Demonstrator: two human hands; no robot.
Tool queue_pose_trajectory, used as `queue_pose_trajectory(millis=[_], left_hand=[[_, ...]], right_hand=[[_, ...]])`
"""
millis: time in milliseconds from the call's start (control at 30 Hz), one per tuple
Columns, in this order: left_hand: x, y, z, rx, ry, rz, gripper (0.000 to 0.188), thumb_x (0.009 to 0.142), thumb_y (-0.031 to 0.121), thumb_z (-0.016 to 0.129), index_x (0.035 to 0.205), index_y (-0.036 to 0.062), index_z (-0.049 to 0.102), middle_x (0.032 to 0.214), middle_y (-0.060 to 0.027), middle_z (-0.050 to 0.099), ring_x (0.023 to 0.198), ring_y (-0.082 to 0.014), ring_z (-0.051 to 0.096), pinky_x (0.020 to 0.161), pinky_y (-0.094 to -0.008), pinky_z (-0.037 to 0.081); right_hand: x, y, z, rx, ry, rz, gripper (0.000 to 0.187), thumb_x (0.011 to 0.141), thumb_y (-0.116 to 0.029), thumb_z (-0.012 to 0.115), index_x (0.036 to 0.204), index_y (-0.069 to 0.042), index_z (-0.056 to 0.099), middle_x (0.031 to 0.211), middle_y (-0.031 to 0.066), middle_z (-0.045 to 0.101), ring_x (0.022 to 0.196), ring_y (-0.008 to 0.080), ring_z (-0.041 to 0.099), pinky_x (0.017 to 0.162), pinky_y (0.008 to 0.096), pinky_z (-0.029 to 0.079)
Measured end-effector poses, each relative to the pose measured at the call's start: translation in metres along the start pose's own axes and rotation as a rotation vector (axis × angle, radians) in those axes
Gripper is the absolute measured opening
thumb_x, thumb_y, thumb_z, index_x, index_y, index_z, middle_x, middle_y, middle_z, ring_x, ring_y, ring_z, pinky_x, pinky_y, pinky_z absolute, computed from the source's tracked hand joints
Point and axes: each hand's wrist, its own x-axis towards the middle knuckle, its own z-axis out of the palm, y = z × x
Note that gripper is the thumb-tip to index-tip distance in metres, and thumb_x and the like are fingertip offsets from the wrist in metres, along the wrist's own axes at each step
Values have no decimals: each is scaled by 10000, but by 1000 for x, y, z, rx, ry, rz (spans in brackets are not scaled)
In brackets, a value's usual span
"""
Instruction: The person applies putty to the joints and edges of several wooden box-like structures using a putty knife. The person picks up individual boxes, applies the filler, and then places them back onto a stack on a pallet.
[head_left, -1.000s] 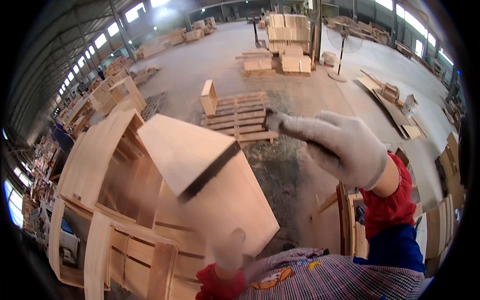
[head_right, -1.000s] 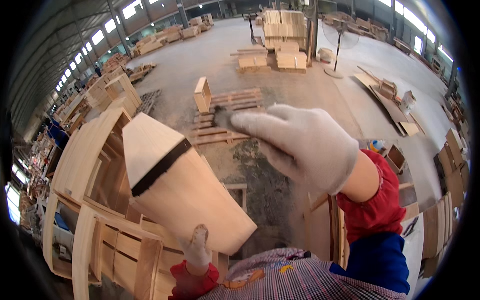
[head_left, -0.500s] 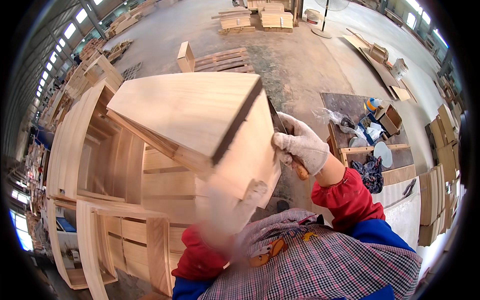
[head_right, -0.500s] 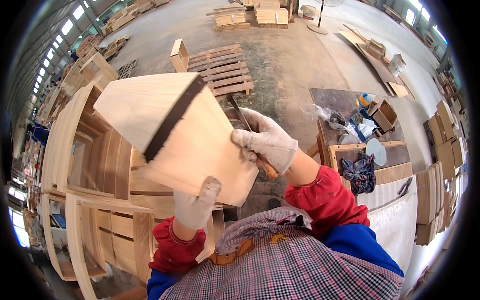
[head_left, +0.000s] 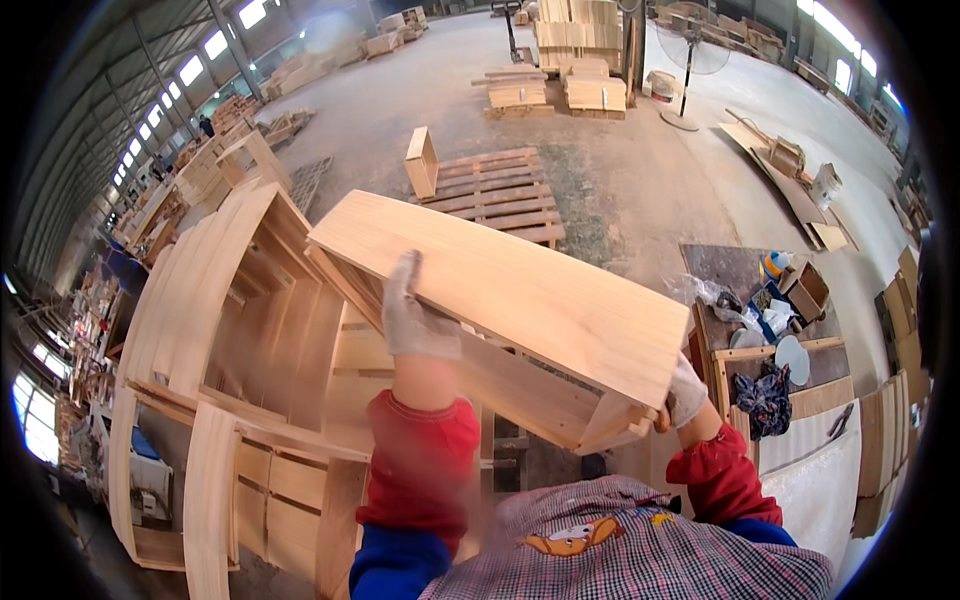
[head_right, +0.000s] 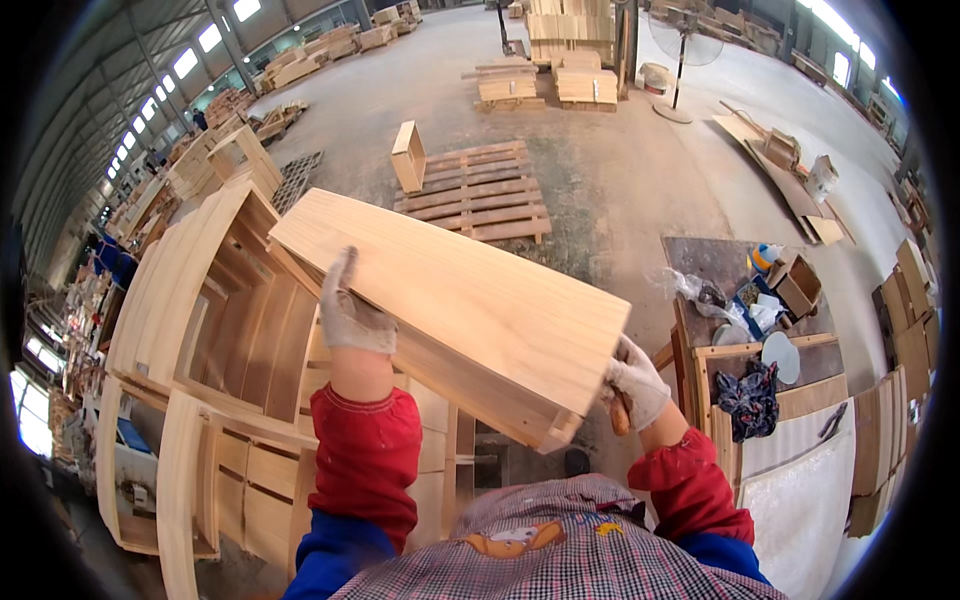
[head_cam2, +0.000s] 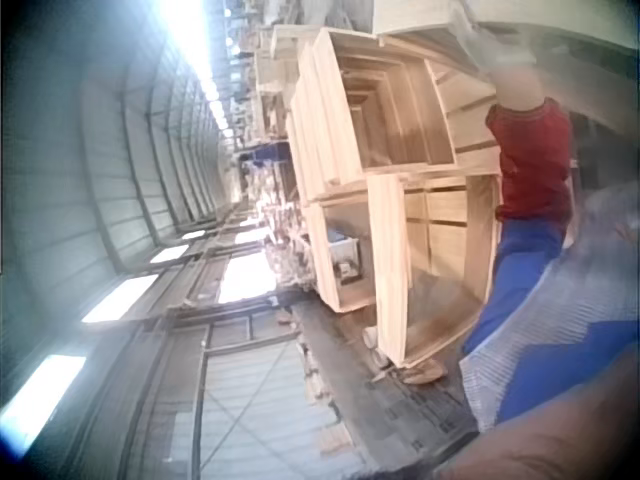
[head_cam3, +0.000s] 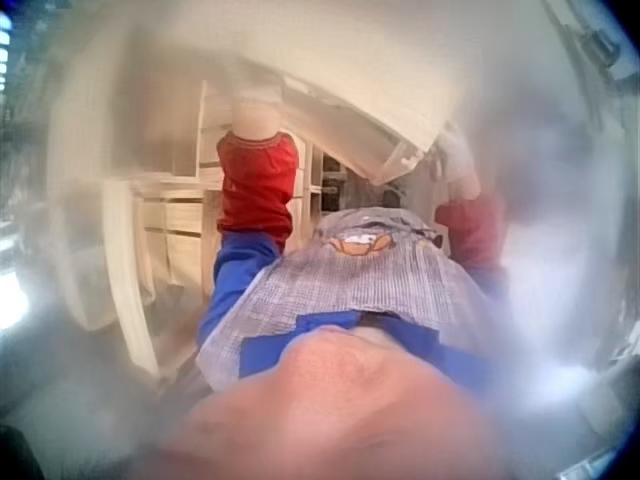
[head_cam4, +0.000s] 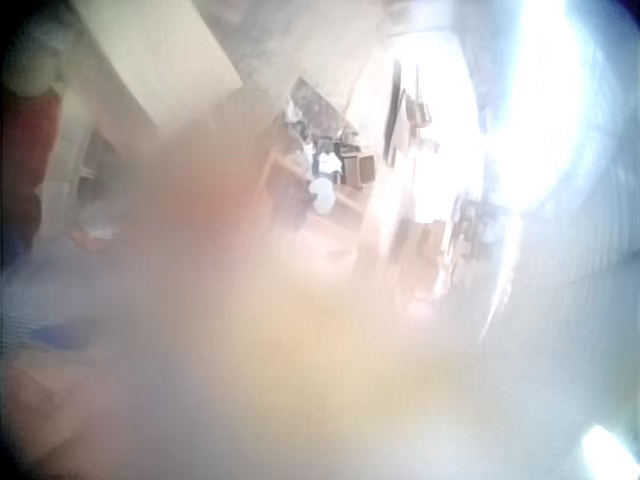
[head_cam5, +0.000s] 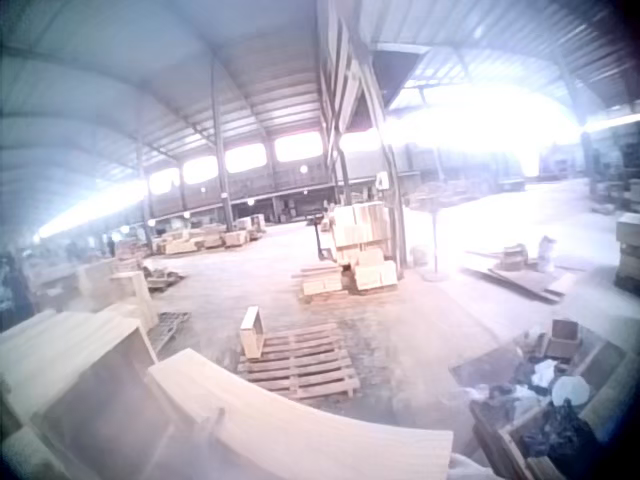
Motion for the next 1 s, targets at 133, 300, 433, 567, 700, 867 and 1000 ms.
queue_pose_trajectory(millis=[133, 300, 433, 567, 700, 867, 1000], left_hand=[[-20, -18, 21, 33, -178, -27, 383, 850, 102, 608, 1212, 18, 518, 1117, -99, 610, 1077, -215, 580, 887, -374, 517], [-3, -48, 24, 233, -603, -191, 433, 815, 35, 630, 1219, 0, 478, 1087, -115, 593, 981, -223, 613, 878, -333, 509], [32, -84, 21, 286, -251, -50, 423, 855, 115, 626, 1231, -3, 473, 1053, -93, 600, 934, -190, 606, 794, -328, 524], [49, -125, 29, 631, -137, 173, 203, 937, 222, 540, 909, 30, 601, 812, 8, 564, 741, -74, 516, 662, -241, 429], [57, -157, 14, 697, -137, 212, 274, 941, 293, 549, 798, 60, 564, 664, 65, 466, 550, -32, 378, 491, -213, 310], [96, -178, -15, 943, -304, 306, 357, 942, 362, 513, 853, 23, 578, 706, 23, 521, 574, -60, 436, 501, -240, 345], [142, -201, -29, 927, -289, 204, 322, 970, 199, 411, 947, -44, 620, 786, -39, 616, 683, -107, 519, 590, -277, 425]], right_hand=[[-5, 51, -57, 429, 179, 164, 400, 953, -214, 482, 1311, -36, 478, 1222, 115, 605, 1046, 202, 624, 896, 339, 513], [9, 30, -94, 272, 420, 247, 424, 901, -96, 575, 1310, -97, 460, 1050, 102, 641, 679, 160, 617, 571, 280, 515], [14, -6, -83, 194, 454, 172, 381, 895, -72, 573, 1264, -97, 480, 934, 69, 632, 525, 94, 520, 447, 234, 437], [15, -14, -125, 169, 457, 164, 418, 875, -61, 577, 1274, -61, 455, 894, 81, 627, 508, 104, 526, 426, 242, 443], [20, -24, -153, 211, 448, 222, 445, 870, -59, 582, 1290, -55, 435, 891, 88, 621, 510, 111, 530, 424, 240, 444], [46, -24, -180, 298, 483, 232, 444, 876, -57, 575, 1297, -62, 436, 887, 83, 601, 513, 120, 530, 426, 249, 440], [90, -20, -194, 340, 482, 279, 443, 875, -51, 578, 1299, -67, 448, 879, 80, 596, 513, 130, 523, 433, 263, 441]])
